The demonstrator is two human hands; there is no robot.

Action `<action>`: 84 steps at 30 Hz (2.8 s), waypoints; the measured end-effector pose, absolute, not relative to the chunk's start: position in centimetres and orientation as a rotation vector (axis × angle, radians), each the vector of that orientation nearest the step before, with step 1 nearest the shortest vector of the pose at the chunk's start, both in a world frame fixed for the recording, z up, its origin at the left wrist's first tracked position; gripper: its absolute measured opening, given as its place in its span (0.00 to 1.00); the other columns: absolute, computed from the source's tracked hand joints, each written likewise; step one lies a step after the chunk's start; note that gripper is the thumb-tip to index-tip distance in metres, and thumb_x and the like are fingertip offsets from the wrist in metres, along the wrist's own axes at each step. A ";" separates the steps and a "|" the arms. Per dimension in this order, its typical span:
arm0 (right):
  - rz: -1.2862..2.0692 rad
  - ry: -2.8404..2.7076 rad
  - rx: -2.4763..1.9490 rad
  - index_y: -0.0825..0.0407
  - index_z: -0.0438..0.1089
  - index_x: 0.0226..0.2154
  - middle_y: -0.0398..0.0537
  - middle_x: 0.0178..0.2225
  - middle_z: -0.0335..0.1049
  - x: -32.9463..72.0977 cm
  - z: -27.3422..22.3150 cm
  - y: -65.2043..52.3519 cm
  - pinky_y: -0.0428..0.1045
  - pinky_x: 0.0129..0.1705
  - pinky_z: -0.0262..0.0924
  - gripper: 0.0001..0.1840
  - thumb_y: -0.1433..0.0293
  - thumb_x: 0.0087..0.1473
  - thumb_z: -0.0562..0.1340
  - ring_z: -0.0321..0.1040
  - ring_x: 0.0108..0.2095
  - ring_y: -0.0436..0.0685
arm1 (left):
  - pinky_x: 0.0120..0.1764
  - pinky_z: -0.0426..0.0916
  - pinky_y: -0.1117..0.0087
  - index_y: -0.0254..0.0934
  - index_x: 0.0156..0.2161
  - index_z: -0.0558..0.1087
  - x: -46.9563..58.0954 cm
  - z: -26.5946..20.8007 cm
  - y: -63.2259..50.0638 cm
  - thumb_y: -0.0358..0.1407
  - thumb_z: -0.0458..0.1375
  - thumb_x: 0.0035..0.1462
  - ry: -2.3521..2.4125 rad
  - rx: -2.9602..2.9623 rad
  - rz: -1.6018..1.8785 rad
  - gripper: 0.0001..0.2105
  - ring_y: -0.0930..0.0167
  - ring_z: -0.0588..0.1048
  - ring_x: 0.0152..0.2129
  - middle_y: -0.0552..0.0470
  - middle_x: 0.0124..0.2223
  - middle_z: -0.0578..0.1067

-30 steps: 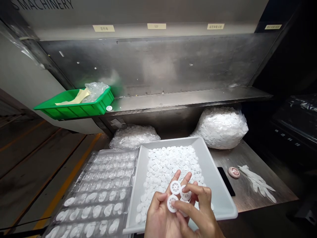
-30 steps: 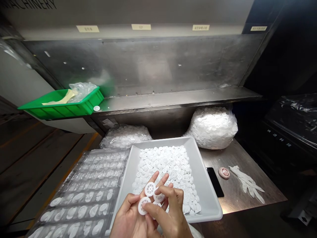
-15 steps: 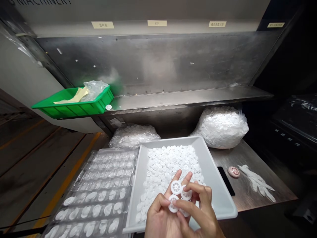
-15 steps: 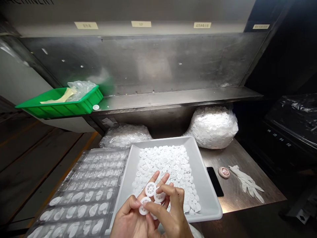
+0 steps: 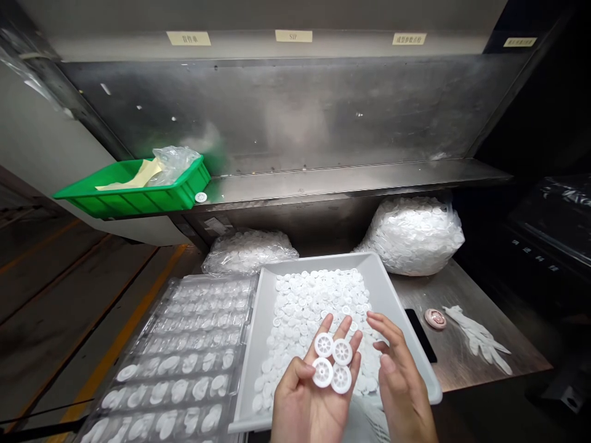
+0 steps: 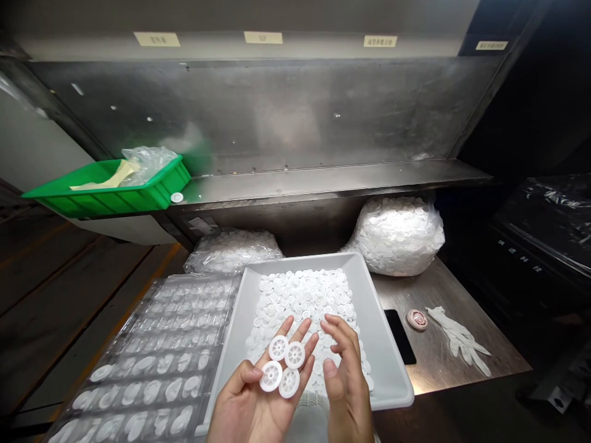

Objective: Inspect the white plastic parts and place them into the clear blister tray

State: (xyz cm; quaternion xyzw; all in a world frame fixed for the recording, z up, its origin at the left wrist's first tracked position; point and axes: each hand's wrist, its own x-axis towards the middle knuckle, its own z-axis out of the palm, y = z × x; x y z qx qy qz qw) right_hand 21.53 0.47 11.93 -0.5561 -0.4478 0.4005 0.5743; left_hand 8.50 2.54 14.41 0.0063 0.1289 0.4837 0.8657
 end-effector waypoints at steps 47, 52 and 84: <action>1.934 0.105 -0.015 0.45 0.61 0.56 0.52 0.61 0.53 18.2 14.8 3.2 0.55 0.62 0.31 0.34 0.47 0.53 0.46 0.45 0.62 0.59 | 0.61 0.47 0.56 0.40 0.52 0.68 10.3 14.3 2.4 0.39 0.48 0.57 0.688 0.113 1.226 0.18 0.61 0.60 0.57 0.47 0.54 0.71; 1.943 0.026 -0.006 0.45 0.60 0.56 0.55 0.61 0.54 18.1 14.7 3.3 0.54 0.62 0.28 0.35 0.45 0.52 0.44 0.44 0.62 0.59 | 0.61 0.45 0.55 0.41 0.53 0.68 9.7 13.9 2.4 0.38 0.47 0.57 0.615 0.135 1.145 0.20 0.61 0.60 0.57 0.48 0.55 0.70; 1.878 0.229 -0.058 0.45 0.59 0.56 0.54 0.61 0.53 18.6 13.6 2.7 0.62 0.60 0.39 0.34 0.47 0.51 0.51 0.50 0.61 0.62 | 0.60 0.48 0.56 0.45 0.59 0.55 10.1 12.5 1.6 0.39 0.61 0.49 0.850 0.361 1.093 0.32 0.58 0.55 0.59 0.45 0.59 0.64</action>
